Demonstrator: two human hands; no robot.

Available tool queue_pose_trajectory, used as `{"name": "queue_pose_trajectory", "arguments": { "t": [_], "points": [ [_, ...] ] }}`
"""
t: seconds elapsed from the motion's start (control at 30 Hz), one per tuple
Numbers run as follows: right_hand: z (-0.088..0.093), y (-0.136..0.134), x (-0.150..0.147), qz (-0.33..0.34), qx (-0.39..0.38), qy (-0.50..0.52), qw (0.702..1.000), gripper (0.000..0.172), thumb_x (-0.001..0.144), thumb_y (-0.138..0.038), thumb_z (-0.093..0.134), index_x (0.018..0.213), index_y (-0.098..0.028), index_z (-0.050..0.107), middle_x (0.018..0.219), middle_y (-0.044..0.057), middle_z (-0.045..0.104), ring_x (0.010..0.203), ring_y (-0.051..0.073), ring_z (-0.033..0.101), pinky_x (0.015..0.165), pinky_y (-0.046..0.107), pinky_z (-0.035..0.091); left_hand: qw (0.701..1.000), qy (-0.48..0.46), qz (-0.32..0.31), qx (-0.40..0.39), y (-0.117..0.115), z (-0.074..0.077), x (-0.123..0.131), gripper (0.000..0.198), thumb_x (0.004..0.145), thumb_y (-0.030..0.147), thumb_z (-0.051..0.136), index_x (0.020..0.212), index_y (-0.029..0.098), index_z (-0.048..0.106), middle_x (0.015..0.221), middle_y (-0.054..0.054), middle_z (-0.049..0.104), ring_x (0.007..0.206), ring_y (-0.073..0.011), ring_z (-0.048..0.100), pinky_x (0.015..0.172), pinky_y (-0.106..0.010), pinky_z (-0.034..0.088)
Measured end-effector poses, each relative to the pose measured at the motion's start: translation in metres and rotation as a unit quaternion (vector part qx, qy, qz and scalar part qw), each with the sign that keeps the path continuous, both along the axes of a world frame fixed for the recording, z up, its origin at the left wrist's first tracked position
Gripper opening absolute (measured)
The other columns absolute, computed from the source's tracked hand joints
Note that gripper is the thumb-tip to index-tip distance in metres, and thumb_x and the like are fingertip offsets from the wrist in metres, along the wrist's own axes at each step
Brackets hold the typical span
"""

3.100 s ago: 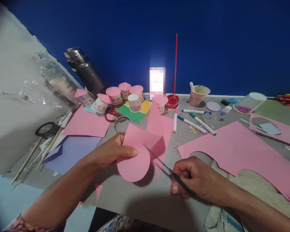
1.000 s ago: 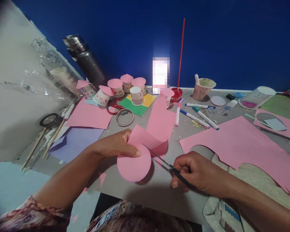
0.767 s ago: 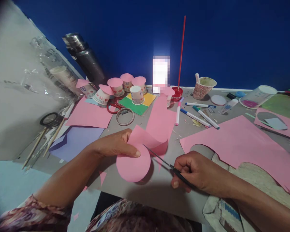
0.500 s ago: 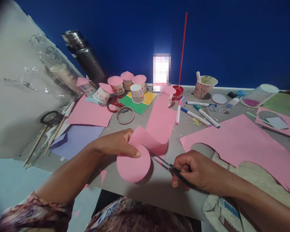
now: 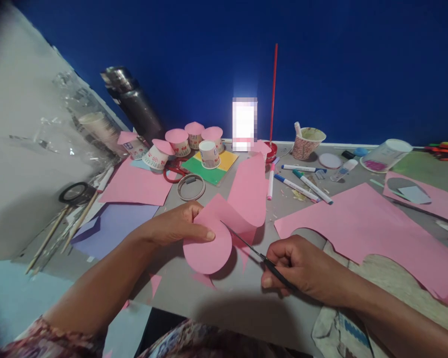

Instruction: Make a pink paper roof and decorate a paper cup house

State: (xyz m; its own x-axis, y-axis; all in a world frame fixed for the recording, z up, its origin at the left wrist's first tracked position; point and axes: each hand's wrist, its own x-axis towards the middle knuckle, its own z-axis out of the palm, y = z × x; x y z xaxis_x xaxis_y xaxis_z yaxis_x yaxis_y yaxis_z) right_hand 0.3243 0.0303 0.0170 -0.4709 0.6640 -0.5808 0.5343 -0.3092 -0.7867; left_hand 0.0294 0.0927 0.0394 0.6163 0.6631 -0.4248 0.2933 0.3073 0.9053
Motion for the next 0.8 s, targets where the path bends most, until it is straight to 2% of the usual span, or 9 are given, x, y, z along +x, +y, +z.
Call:
{"name": "queue_pose_trajectory", "arguments": {
  "t": [0.17,0.27,0.43,0.6,0.8],
  "points": [
    [-0.004,0.000,-0.006,-0.084,0.041,0.044,0.995,0.038,0.074,-0.050,0.077,0.062,-0.022,0.054,0.054,-0.001,0.062,0.054,0.014,0.056,0.057,0.025,0.040,0.979,-0.069,0.194,0.013,-0.002,-0.003,0.010,0.035,0.066,0.042,0.090,0.079,0.012,0.078,0.073,-0.006,0.072,0.066,-0.0168,0.062,0.064,-0.028,0.048],
    [-0.004,0.000,-0.010,-0.095,0.023,0.047,0.994,0.046,0.071,-0.060,0.078,0.064,-0.022,0.053,0.053,-0.002,0.058,0.053,0.014,0.053,0.056,0.026,0.037,0.963,-0.091,0.252,0.024,-0.006,-0.003,0.016,0.039,0.066,0.047,0.091,0.079,0.012,0.078,0.073,-0.006,0.072,0.069,-0.0189,0.065,0.067,-0.031,0.051],
    [-0.009,-0.001,-0.010,-0.075,-0.005,0.085,0.994,0.059,0.069,-0.074,0.077,0.066,-0.021,0.051,0.052,-0.002,0.056,0.051,0.010,0.040,0.055,0.025,0.026,0.958,-0.068,0.278,0.024,-0.008,-0.004,0.019,0.044,0.063,0.051,0.092,0.071,0.012,0.073,0.067,-0.004,0.068,0.065,-0.0174,0.062,0.063,-0.030,0.048],
    [-0.013,-0.002,-0.010,-0.073,-0.014,0.096,0.993,0.061,0.069,-0.076,0.077,0.067,-0.021,0.050,0.052,-0.003,0.056,0.051,0.010,0.041,0.055,0.025,0.026,0.959,-0.068,0.273,0.019,-0.010,-0.004,0.020,0.045,0.062,0.052,0.092,0.070,0.012,0.072,0.068,-0.005,0.069,0.064,-0.0160,0.061,0.061,-0.028,0.046],
    [-0.010,-0.001,-0.011,-0.061,-0.015,0.085,0.994,0.063,0.068,-0.080,0.075,0.069,-0.022,0.051,0.052,-0.003,0.056,0.051,0.010,0.038,0.054,0.025,0.025,0.962,-0.072,0.262,0.006,-0.010,-0.002,0.020,0.042,0.063,0.048,0.092,0.071,0.012,0.073,0.067,-0.005,0.070,0.064,-0.0178,0.063,0.060,-0.029,0.047]
  ]
}}
